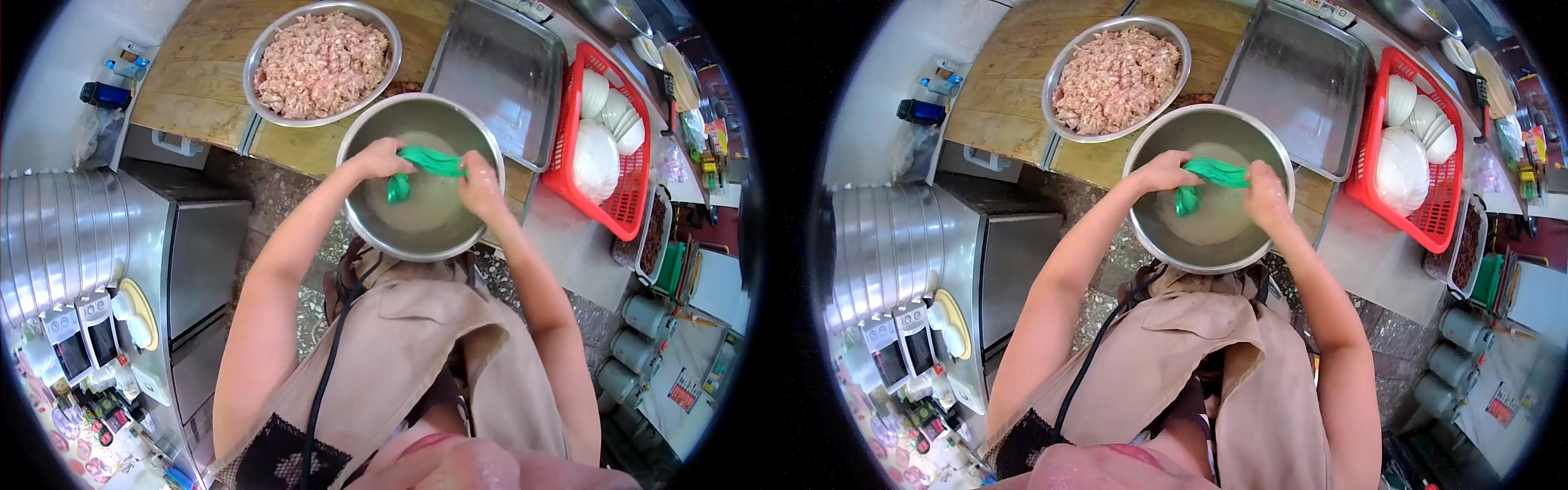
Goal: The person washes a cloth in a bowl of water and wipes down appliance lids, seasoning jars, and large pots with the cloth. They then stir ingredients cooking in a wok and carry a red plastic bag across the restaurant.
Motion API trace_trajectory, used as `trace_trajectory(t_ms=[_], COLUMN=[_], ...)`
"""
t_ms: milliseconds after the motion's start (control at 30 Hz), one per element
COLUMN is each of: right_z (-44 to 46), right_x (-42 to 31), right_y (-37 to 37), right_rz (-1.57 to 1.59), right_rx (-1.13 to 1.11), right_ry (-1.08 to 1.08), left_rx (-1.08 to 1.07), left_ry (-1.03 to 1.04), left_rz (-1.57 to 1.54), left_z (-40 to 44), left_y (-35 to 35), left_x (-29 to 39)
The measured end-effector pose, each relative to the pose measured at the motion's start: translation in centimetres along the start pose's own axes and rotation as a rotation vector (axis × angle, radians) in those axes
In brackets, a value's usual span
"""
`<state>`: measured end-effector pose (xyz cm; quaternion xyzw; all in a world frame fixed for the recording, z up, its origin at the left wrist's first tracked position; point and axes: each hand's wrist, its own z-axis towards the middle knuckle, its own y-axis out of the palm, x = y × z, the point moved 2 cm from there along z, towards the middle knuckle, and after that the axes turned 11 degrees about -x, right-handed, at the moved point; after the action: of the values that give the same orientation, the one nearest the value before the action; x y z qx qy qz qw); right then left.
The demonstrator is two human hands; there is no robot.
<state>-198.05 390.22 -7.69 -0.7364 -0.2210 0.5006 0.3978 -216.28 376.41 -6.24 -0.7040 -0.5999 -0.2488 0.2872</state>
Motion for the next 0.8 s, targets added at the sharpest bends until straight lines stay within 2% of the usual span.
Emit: trace_trajectory(t_ms=[33,100,133,233,267,300,333,367,433,467,500,567,600,633,700,733,767,800], right_z=[0.4,1.1,1.2,1.5,2.1,2.4,2.2,2.3,1.6,1.1,0.8,-1.2,-1.9,-1.7,-1.1,-1.1,-1.1,-1.3], right_x=[0.9,0.9,0.7,-1.0,-1.3,-1.2,-0.9,-0.6,-0.8,0.5,1.6,-5.2,-7.9,-7.9,-6.9,-6.1,-5.2,-5.1], right_y=[2.0,5.1,5.8,7.1,7.3,7.4,7.4,7.3,6.5,8.4,9.8,2.8,0.4,0.7,1.2,1.2,1.6,1.5], right_rz=[0.000,-0.386,-0.387,-0.574,-0.543,-0.511,-0.364,-0.364,0.981,1.649,2.314,2.322,2.328,2.334,2.154,2.106,2.073,2.197], right_rx=[0.003,0.188,0.188,0.117,-0.043,-0.204,-0.205,-0.208,-0.296,-0.409,-0.508,-0.405,-0.316,-0.295,-0.234,-0.299,-0.371,-0.456], right_ry=[0.003,-0.088,-0.086,-0.046,0.087,0.223,0.295,0.319,0.746,0.687,0.537,0.485,0.437,0.428,0.271,0.299,0.302,0.321], left_rx=[-0.002,0.286,0.280,0.357,0.283,0.265,0.196,0.118,0.032,0.163,0.297,0.572,0.685,0.620,0.514,0.502,0.529,0.552], left_ry=[0.001,0.041,-0.067,-0.129,-0.144,-0.155,-0.119,-0.087,0.122,0.209,0.299,0.286,0.458,0.488,0.713,0.734,0.760,0.788], left_rz=[0.003,0.587,0.625,0.754,0.793,0.679,0.292,-0.090,-0.669,-0.692,-0.712,0.047,0.333,0.412,0.477,0.494,0.375,0.257], left_z=[1.2,4.1,3.3,4.0,4.1,4.3,4.5,4.5,3.0,2.3,1.3,-1.8,-2.0,-3.5,-6.0,-7.0,-7.9,-8.5], left_y=[0.1,0.3,0.8,1.6,1.4,0.7,0.0,-0.5,0.2,1.0,2.0,4.0,5.2,6.2,7.2,7.2,6.5,5.3], left_x=[-0.7,-2.8,-1.9,-1.8,-1.4,-1.0,-1.3,-1.7,-0.7,0.1,0.9,2.5,1.8,2.6,3.4,3.2,2.8,2.5])
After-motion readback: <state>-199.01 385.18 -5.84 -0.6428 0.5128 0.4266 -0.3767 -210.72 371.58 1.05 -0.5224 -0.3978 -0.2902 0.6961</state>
